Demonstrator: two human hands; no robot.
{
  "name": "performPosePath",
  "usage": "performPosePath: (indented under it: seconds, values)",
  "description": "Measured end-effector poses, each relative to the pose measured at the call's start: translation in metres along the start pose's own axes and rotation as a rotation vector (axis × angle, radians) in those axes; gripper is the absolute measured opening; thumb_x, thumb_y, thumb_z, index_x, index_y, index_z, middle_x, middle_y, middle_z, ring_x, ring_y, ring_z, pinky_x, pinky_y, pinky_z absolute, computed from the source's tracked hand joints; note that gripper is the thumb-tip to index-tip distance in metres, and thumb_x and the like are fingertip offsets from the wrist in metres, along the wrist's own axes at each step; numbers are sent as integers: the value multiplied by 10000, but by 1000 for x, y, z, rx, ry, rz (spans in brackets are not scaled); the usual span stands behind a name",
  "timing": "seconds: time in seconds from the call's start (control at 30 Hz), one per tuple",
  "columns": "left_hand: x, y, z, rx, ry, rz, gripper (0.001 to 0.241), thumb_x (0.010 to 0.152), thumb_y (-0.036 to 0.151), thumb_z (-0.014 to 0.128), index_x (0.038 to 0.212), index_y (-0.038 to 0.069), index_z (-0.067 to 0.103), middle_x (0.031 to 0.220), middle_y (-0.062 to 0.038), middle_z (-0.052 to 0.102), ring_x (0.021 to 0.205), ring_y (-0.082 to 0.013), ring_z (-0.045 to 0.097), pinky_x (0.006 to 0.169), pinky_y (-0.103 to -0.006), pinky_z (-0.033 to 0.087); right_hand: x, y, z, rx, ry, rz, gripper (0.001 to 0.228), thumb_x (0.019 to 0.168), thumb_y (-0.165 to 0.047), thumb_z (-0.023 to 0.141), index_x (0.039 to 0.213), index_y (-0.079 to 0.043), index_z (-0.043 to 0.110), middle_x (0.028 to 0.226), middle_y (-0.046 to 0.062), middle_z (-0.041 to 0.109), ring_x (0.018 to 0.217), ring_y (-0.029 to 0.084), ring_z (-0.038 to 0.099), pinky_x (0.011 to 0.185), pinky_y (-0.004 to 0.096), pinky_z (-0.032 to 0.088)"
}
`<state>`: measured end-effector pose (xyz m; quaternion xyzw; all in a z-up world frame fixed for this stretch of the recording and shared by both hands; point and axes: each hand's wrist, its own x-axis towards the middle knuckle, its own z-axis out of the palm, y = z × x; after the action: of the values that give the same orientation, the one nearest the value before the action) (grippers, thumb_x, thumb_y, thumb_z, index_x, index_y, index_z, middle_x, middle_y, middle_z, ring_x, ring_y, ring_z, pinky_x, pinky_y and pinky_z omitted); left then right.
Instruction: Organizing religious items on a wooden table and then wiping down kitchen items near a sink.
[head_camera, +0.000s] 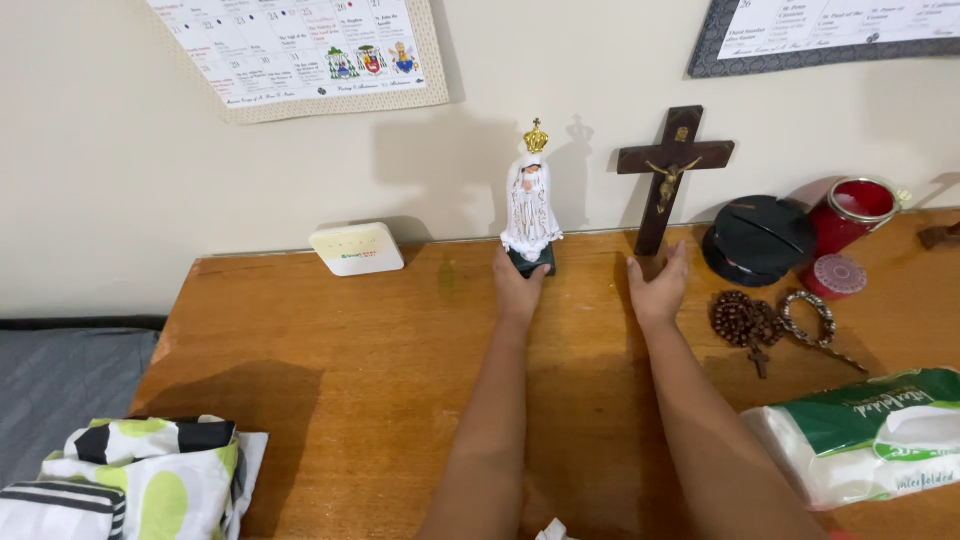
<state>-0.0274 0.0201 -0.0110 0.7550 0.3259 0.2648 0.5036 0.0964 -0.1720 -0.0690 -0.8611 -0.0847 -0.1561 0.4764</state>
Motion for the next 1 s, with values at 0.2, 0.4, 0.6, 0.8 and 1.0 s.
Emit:
performPosePath:
  seconds: [0.2,0.4,0.6,0.8,1.0]
  values:
    - [11,-15,9,1,7,18,900,780,177,866,1505,-15,368,1471,-247,463,1437,-388,420,1220,-463,346,1,-1,-2,26,-45,37,924,908,-241,842,1581,25,268,1462,208,488,1373,342,503,1147,456,450]
    - [7,-7,4,-44,-22,7,863,800,130,846,1501,-23,367,1467,-236,468,1449,-375,406,1226,-454,332,-2,-9,-7,56,-58,36,914,927,-222,828,1582,36,246,1470,226,463,1392,359,480,1170,458,431]
    - [5,-10,6,-28,-9,8,880,804,148,848,1509,-17,348,1479,-234,444,1456,-374,391,1235,-460,326,-2,-16,-12,72,-93,66,900,949,-219,809,1587,27,224,1498,204,427,1419,325,457,1192,434,415]
    - [4,-8,5,-38,-26,-2,905,818,148,837,1532,-30,311,1533,-253,391,1494,-381,326,1258,-469,282,-1,-6,-4,73,-58,32,908,929,-211,836,1575,37,246,1473,219,439,1390,341,491,1169,434,447]
    - [-7,6,-2,-72,-11,-54,992,813,140,840,1576,-43,233,1606,-269,289,1534,-381,236,1281,-471,225,0,4,-1,119,-23,31,928,902,-201,866,1562,44,261,1452,232,444,1366,355,515,1150,438,470]
